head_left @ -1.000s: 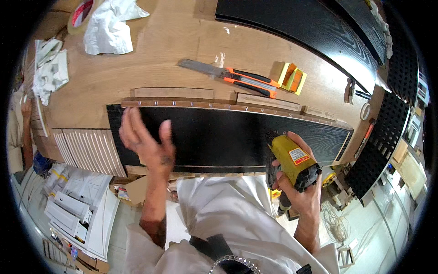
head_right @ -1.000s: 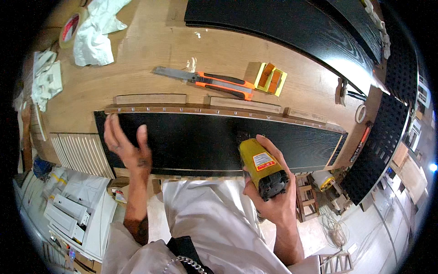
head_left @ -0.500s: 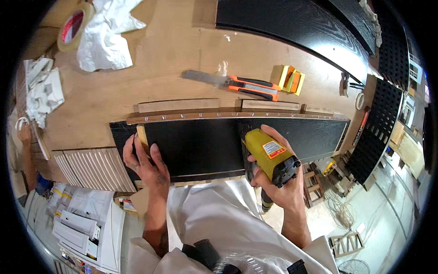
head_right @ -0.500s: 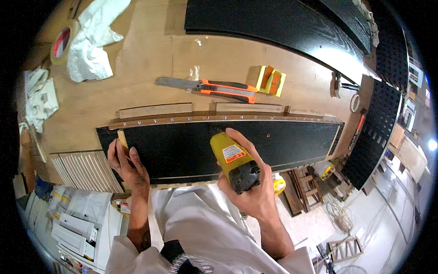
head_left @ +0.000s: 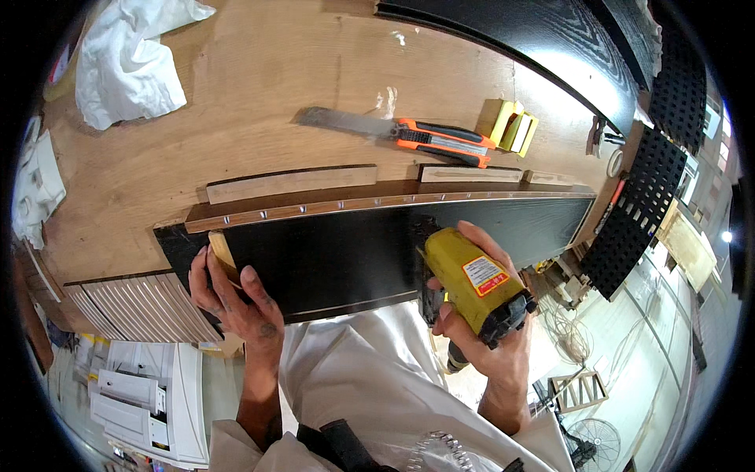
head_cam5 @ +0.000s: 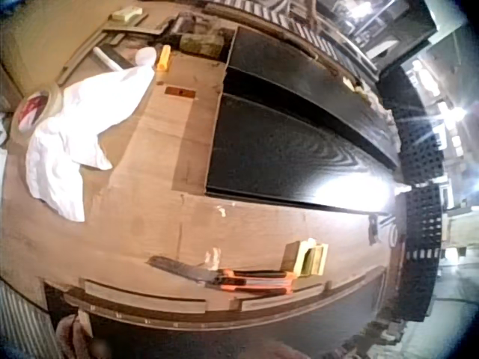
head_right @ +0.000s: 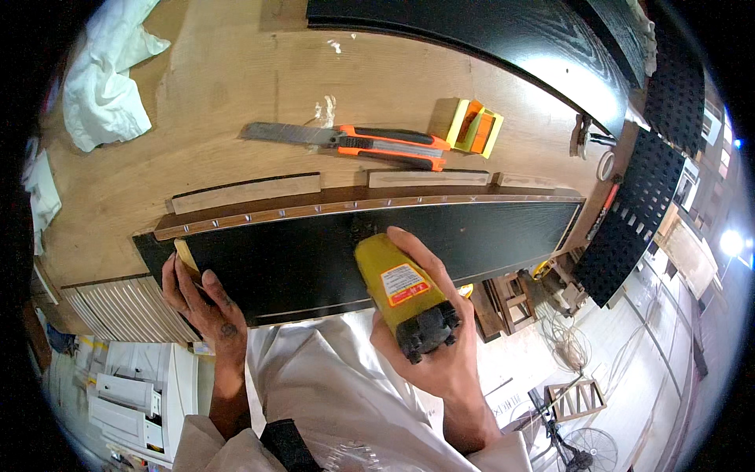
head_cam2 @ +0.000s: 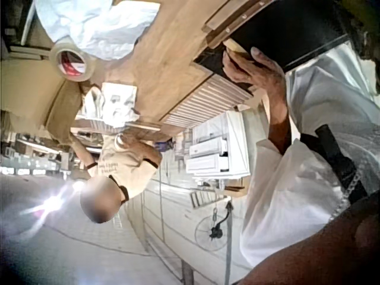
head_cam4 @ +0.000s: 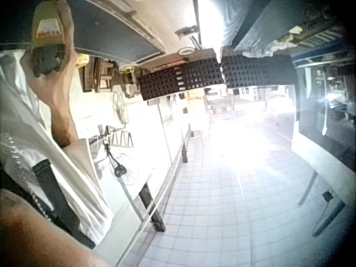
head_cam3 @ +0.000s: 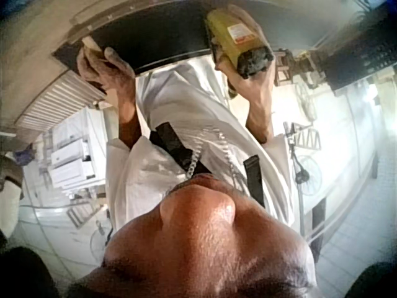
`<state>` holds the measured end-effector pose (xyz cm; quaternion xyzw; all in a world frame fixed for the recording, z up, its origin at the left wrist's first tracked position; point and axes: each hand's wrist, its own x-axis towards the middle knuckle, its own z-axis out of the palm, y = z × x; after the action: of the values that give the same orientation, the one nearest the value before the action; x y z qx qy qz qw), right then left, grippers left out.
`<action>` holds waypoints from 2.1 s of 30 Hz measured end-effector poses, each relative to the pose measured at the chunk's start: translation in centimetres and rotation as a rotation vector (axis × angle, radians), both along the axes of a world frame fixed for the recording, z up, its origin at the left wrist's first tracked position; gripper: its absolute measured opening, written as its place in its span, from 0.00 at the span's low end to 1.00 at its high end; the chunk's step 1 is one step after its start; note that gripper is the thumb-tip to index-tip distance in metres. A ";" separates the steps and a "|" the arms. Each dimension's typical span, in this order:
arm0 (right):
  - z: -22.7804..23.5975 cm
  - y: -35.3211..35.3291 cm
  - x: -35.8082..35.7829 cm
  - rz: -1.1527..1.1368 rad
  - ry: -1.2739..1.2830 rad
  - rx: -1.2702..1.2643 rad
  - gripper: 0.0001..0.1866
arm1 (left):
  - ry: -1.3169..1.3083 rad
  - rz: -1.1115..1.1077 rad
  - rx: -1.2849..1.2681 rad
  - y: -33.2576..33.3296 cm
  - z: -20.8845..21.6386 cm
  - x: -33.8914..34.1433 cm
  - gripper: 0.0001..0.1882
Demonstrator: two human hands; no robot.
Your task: The person assembles a piano keyboard by attaching black keys to a wooden frame. They use a pneumatic nail gun to secure the keys, a hammer to tap them into place, and a utility knife to trim excess material. The person also wipes the keys with a cloth and arranges white keys on the table.
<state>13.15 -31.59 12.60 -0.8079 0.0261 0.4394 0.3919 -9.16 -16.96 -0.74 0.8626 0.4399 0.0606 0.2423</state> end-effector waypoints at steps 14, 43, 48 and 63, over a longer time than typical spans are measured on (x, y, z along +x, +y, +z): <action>0.4 1.1 -0.1 -0.034 0.018 -0.109 0.42 | 0.045 -0.028 0.018 0.1 0.1 -0.1 0.25; -0.1 5.3 -2.1 0.157 0.100 0.018 0.44 | -0.019 -0.009 -0.003 0.4 -0.8 -0.3 0.27; 0.4 6.1 -2.2 0.178 0.077 -0.032 0.42 | -0.013 -0.016 0.031 0.0 -0.9 -0.4 0.28; 0.7 9.0 -3.9 0.204 0.114 -0.074 0.44 | 0.012 -0.028 -0.017 0.4 -0.6 -0.6 0.27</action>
<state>9.28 -22.60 13.32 -0.7940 -0.0176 0.5210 0.3129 -9.77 -16.61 -1.30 0.8668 0.4299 0.0485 0.2479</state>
